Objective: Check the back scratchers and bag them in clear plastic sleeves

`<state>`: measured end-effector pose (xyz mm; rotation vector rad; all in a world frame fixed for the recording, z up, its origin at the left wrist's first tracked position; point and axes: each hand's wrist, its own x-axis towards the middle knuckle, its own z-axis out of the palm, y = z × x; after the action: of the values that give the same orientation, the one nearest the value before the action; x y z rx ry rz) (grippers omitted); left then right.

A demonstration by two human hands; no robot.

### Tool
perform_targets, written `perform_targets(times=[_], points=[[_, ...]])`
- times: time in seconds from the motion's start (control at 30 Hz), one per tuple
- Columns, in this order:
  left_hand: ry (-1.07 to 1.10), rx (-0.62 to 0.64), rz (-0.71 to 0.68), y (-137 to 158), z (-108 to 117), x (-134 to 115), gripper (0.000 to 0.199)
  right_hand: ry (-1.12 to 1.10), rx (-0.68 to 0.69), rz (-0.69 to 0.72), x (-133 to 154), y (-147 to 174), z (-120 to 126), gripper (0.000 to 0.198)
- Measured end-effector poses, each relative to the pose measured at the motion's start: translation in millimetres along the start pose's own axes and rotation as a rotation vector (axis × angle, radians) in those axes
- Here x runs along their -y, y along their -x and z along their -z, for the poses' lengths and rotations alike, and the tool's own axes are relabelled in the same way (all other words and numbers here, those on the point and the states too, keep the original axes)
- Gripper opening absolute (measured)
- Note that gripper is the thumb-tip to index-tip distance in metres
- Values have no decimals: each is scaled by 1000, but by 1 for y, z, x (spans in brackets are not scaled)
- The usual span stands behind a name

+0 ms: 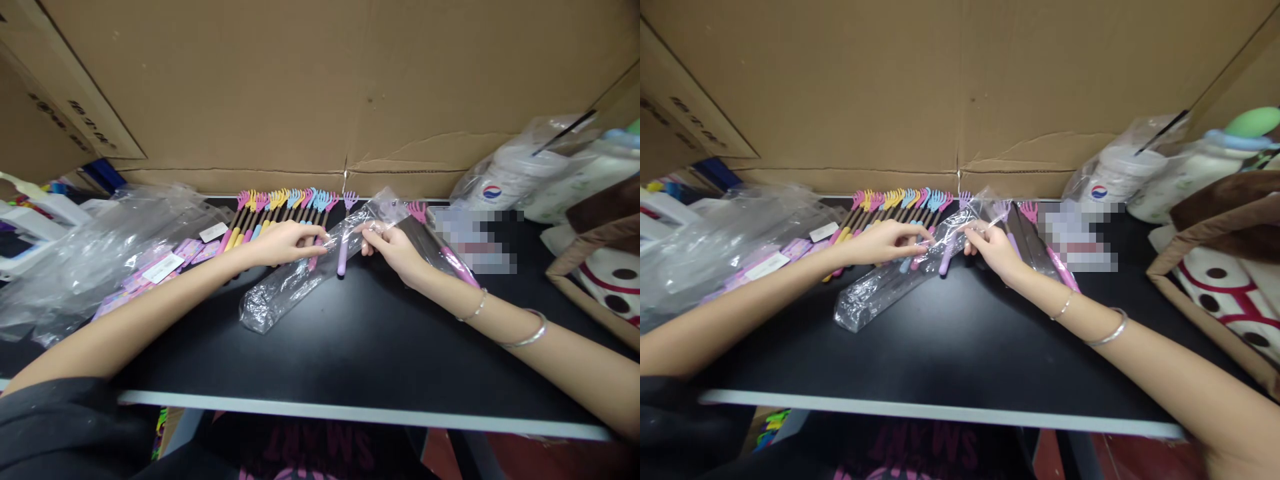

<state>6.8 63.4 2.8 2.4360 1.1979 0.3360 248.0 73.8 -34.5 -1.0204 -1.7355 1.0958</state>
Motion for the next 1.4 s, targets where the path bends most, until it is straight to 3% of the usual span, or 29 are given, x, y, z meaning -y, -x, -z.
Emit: perform_targets(times=[0.1,0.23,0.53,0.7,0.97,1.07,1.17,1.4], points=[[41,-17,-24,1,0,-1,30,-4,-1,-8,1,1,0,31],[272,-27,3,1,1,0,28,-47,0,-38,2,0,0,33],[666,-358,135,-12,-2,15,21,-82,-29,-88,2,0,1,31],[797,-430,289,-14,-1,15,29,-121,-73,-88,0,0,0,36],[907,-514,363,-15,-1,17,22,-223,-97,-115,1,0,6,57],[844,-517,354,-15,-1,17,24,-183,-125,-124,2,1,4,44],[666,-488,256,-12,-1,14,32,-150,-151,-103,1,1,2,31],[-124,-312,-152,6,-12,-11,27,-167,-162,-66,-2,0,1,27]])
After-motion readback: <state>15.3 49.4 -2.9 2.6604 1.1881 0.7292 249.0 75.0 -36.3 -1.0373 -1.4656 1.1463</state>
